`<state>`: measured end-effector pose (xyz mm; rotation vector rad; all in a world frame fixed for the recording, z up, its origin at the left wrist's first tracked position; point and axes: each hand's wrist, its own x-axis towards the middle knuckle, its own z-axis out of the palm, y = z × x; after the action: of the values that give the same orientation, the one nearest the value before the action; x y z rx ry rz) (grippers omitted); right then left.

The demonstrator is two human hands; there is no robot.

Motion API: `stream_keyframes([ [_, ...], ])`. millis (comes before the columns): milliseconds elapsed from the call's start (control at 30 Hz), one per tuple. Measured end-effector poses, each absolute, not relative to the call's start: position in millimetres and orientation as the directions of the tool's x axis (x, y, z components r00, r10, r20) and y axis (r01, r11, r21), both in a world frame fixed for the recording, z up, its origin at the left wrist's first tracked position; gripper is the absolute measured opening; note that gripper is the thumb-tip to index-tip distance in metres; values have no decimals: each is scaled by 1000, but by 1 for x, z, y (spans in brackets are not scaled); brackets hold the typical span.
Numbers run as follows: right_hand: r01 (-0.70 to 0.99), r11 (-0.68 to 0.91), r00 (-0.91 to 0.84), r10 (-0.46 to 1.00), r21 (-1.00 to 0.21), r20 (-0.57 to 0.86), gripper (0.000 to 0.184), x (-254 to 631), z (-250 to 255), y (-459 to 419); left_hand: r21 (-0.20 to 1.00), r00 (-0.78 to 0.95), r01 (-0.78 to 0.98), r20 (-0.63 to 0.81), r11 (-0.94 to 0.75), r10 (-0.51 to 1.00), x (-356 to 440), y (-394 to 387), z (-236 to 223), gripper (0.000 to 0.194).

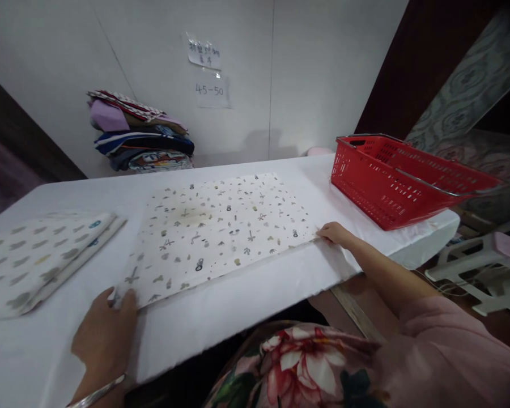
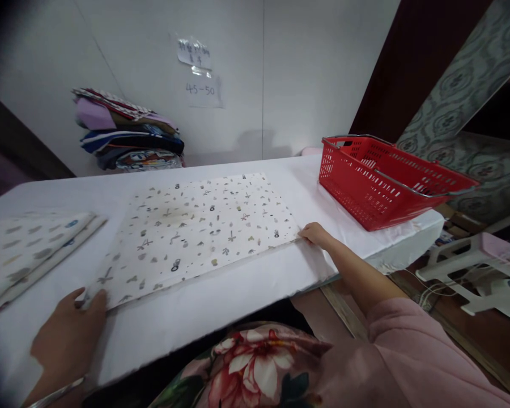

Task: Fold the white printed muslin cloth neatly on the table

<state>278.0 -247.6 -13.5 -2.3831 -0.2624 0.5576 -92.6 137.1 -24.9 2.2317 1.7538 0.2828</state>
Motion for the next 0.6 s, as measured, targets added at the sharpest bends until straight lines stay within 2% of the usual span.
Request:
stream_keyframes([
  [300,57,-791,878,330,-609,-347,24,281,-18,-245,288,244,930,-23,-227,970,-92,137,-23,66],
  [500,115,-788,875,369,-605,-314,25,276,-15,-244,321,249,919,-24,-228,968,-95,143,-28,63],
  [600,180,-768,866,420,-615,-272,31,273,-18,-250,374,248,901,-21,-222,969,-99,143,-30,59],
])
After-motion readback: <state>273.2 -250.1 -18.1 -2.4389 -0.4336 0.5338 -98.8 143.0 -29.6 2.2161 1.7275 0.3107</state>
